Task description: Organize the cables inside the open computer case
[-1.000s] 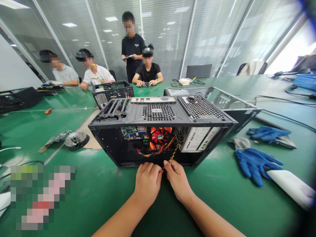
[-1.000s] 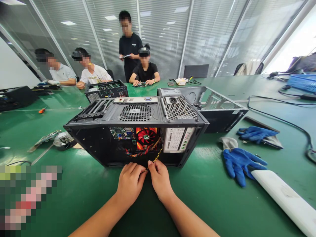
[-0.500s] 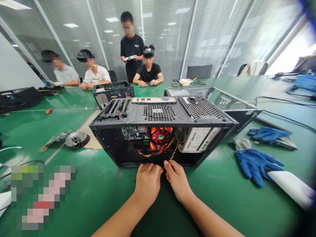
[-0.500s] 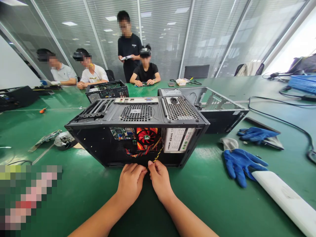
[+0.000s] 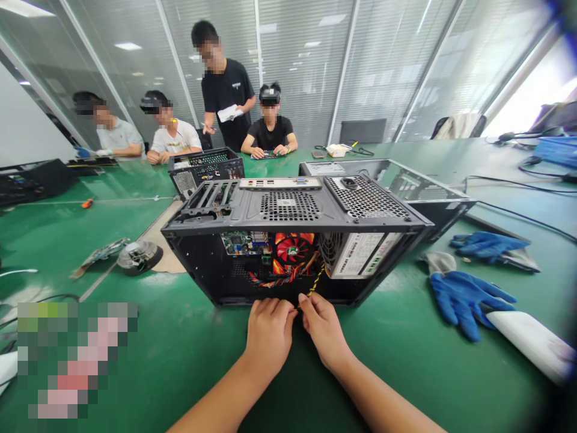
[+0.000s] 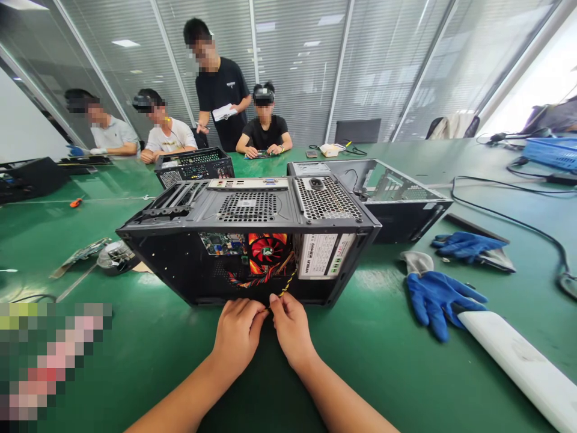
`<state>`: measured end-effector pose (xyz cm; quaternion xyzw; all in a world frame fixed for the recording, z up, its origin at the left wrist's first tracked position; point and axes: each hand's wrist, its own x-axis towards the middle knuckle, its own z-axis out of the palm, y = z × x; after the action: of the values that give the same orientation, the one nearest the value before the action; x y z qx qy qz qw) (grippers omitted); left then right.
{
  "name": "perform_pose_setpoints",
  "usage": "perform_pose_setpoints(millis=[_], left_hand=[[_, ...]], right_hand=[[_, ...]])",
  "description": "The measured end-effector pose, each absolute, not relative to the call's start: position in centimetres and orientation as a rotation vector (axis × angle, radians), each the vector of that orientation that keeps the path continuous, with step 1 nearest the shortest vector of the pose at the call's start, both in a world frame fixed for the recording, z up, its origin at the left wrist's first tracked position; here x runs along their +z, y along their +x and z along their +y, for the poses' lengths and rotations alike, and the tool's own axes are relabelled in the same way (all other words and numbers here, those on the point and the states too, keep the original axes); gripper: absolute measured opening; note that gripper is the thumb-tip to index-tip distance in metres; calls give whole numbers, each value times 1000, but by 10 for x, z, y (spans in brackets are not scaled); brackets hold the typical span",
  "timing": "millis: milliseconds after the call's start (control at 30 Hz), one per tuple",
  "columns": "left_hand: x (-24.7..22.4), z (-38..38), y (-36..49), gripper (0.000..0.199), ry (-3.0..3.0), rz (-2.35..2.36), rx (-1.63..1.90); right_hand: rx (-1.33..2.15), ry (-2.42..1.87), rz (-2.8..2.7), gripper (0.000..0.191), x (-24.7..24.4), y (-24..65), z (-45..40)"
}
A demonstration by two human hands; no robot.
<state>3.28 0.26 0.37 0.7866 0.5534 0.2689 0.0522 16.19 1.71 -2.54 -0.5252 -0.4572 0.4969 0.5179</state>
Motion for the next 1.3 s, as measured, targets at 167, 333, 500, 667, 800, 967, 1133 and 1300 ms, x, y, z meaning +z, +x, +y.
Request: perform_pose_setpoints(millis=[167,333,500,667,800,967,1133,1300], left_hand=[[6,4,34,18,2368,1672,793],[5,4,33,17,2353,1661,798],[2,4,33,14,2323,1647,845],[-3,4,32,11,2276,1632,928],[-2,4,33,12,2310,1649,896],[3,5,35,16,2349,1682,788],[3,5,34,17,2369,1673,776],[1,4,33,15,2377,1634,829]], right_hand=[[1221,-1246,-1069,45,-27,162,18],[1223,-1241,-1038,44,-28,162,18],[1198,-1252,-1059,43,-29,162,18],[1181,-1268,-1072,44,-27,162,18],[1176,-1293,-1085,44,-26,162,17],[1160,-1309,-1109,44,-24,162,17],[1157,-1303,-1105,43,-24,162,17],[1169,-1301,-1091,44,-24,162,17]])
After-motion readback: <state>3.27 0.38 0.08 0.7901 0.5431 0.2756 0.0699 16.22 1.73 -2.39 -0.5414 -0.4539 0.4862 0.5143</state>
